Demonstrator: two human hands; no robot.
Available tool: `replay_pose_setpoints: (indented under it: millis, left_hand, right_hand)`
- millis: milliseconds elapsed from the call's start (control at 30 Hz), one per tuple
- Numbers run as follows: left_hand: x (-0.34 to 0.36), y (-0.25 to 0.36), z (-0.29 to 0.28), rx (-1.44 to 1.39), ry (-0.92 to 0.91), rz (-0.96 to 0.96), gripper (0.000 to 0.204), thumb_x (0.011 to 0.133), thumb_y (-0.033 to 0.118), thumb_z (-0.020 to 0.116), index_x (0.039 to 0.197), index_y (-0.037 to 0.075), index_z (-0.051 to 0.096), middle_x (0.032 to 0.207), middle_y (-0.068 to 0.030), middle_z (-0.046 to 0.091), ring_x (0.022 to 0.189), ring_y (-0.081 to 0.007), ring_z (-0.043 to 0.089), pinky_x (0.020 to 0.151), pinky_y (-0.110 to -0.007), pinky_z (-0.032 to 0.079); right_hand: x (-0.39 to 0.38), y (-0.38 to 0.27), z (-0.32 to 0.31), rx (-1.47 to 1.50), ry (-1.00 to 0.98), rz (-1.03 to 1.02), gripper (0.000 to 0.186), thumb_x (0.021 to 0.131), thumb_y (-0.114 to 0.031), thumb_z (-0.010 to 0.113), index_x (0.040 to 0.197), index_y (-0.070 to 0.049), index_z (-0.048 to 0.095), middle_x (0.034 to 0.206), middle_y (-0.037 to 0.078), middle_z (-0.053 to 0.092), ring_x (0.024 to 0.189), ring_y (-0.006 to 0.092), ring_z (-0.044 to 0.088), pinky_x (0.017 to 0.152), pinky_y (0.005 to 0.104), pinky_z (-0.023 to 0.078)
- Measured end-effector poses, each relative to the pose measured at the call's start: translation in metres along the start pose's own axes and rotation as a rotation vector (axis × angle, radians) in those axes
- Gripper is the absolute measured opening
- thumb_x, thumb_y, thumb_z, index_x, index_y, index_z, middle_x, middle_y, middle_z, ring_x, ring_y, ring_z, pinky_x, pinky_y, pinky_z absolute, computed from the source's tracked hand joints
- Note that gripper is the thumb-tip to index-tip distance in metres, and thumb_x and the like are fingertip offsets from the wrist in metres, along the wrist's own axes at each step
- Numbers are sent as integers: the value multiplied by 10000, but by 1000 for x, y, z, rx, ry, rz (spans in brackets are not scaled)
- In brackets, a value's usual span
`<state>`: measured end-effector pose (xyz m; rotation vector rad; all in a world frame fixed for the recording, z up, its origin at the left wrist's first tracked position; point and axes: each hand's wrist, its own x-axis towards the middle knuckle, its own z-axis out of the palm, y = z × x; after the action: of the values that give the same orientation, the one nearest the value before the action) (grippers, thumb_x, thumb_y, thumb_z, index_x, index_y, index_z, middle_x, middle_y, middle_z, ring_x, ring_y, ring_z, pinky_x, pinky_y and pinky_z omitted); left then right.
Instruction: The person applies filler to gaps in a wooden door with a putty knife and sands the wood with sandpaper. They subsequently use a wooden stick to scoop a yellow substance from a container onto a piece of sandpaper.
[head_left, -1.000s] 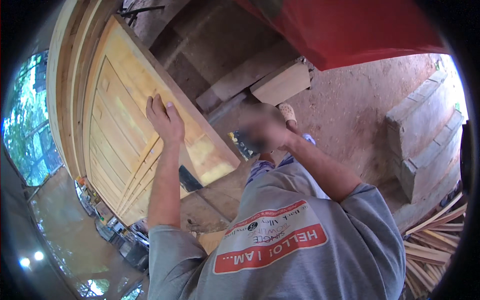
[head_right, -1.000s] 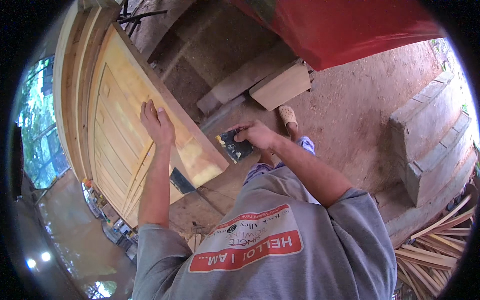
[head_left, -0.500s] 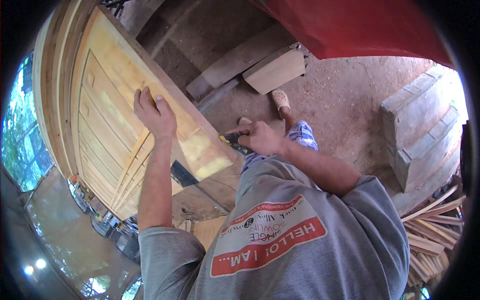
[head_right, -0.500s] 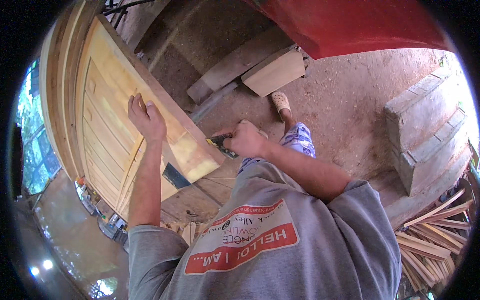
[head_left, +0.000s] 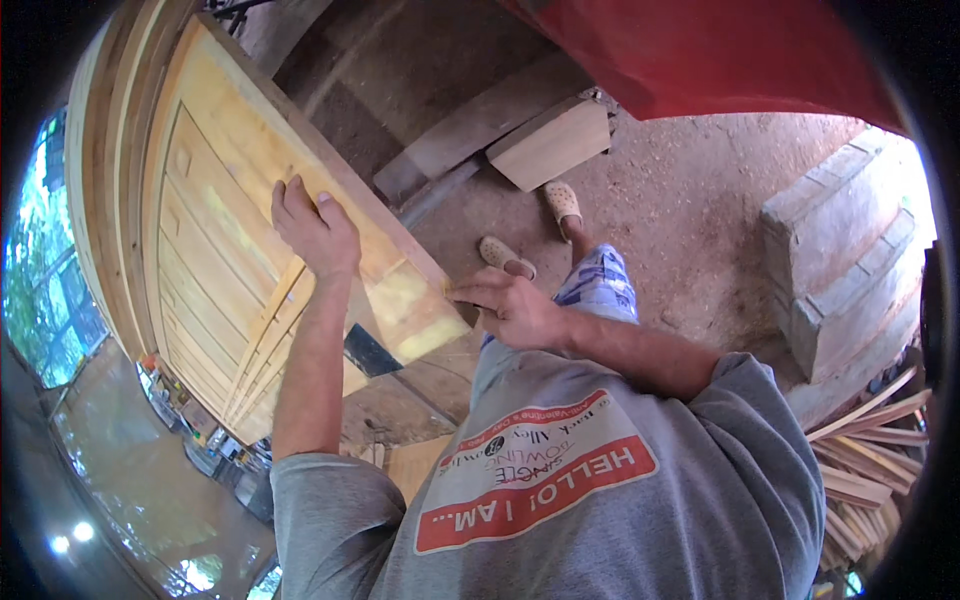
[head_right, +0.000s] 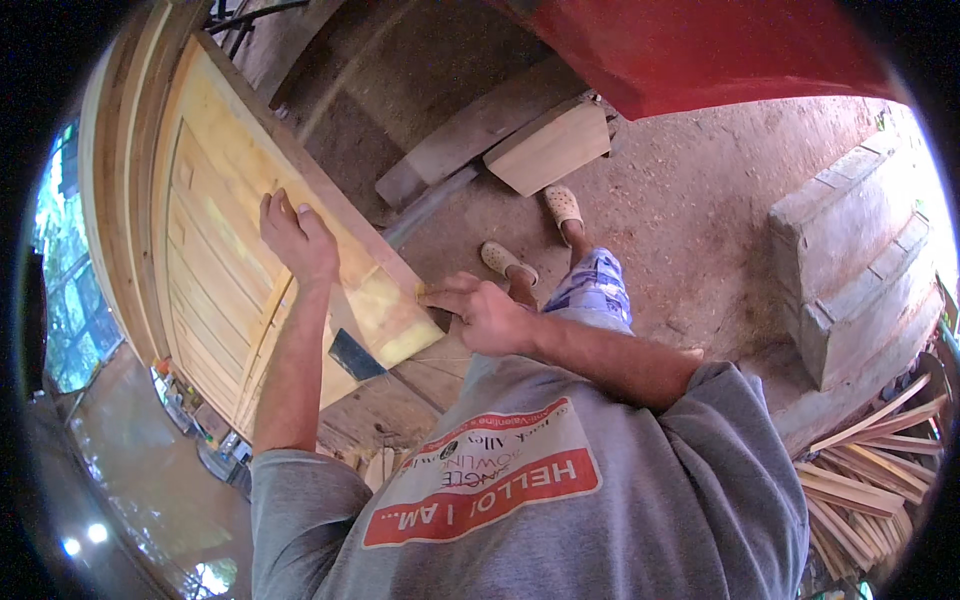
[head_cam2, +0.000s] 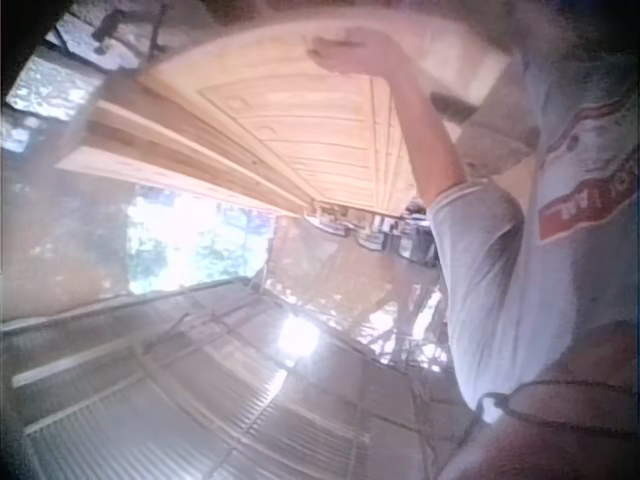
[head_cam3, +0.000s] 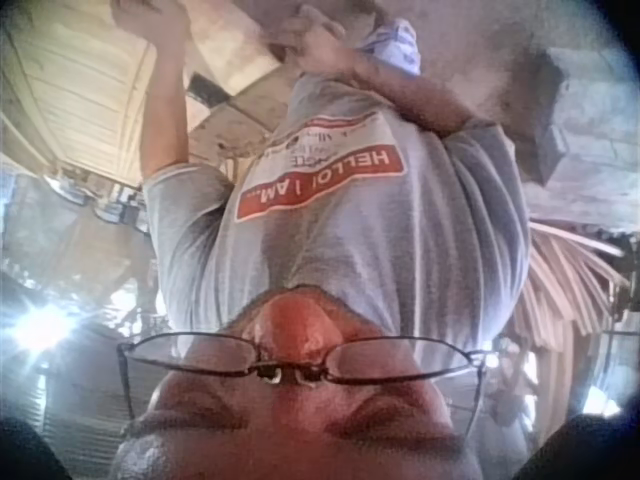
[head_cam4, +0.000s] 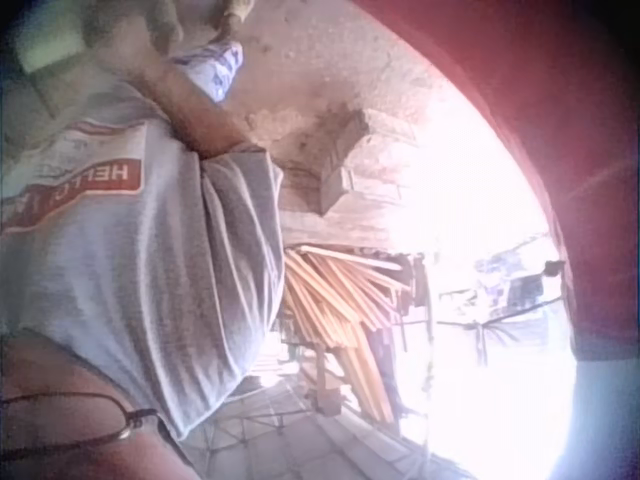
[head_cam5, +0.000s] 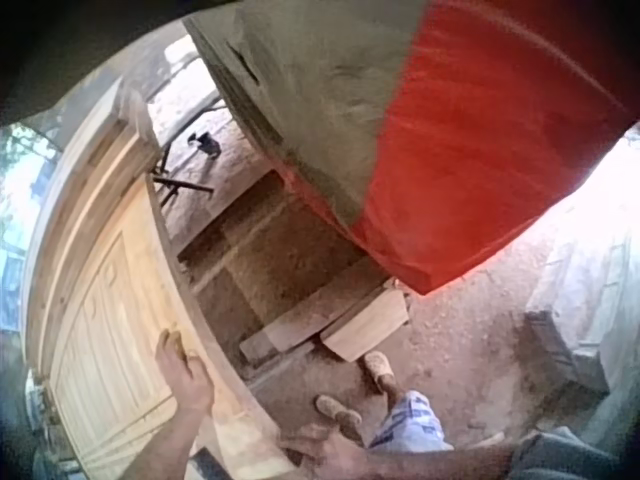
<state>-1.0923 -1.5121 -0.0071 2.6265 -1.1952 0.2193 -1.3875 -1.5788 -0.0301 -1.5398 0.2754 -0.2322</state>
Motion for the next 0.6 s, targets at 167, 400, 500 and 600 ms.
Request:
replay_pose_setpoints:
  millis: [167, 400, 500, 600]
  left_hand:
    - [-4, -6, -1, -38, -26, -4, 467, 975, 197, 495, 1366, -57, 467, 1486, -281, 384, 1387, -426, 320, 1138, -512, 298]
    - [-2, -3, -4, -17, -41, -3, 468, 969, 203, 511, 1361, -51, 480, 1479, -289, 394, 1375, -427, 344, 1139, -514, 290]
    - [-1, -2, -3, -27, -25, -2, 469, 961, 203, 520, 1358, -45, 488, 1472, -290, 406, 1366, -433, 357, 1134, -519, 288]
    - [-2, -4, -4, -30, -10, 1, 470, 953, 203, 530, 1355, -39, 497, 1470, -289, 412, 1359, -435, 368, 1132, -520, 287]
  right_hand:
    - [-8, 20, -16, 71, -103, -12, 565, 720, 32, 589, 1276, -41, 664, 1169, 177, 676, 1120, 369, 604, 1000, 429, 491]
    - [10, 35, -26, 54, 8, 8, 552, 740, 43, 574, 1271, -65, 679, 1071, 174, 695, 996, 340, 624, 943, 438, 487]
    - [23, 33, -22, 5, 68, -24, 547, 746, 35, 582, 1277, -66, 671, 1086, 173, 691, 993, 346, 622, 937, 446, 486]
    - [35, 32, -8, -32, 143, -81, 555, 747, 34, 585, 1289, -62, 653, 1135, 168, 682, 1014, 352, 618, 947, 454, 485]
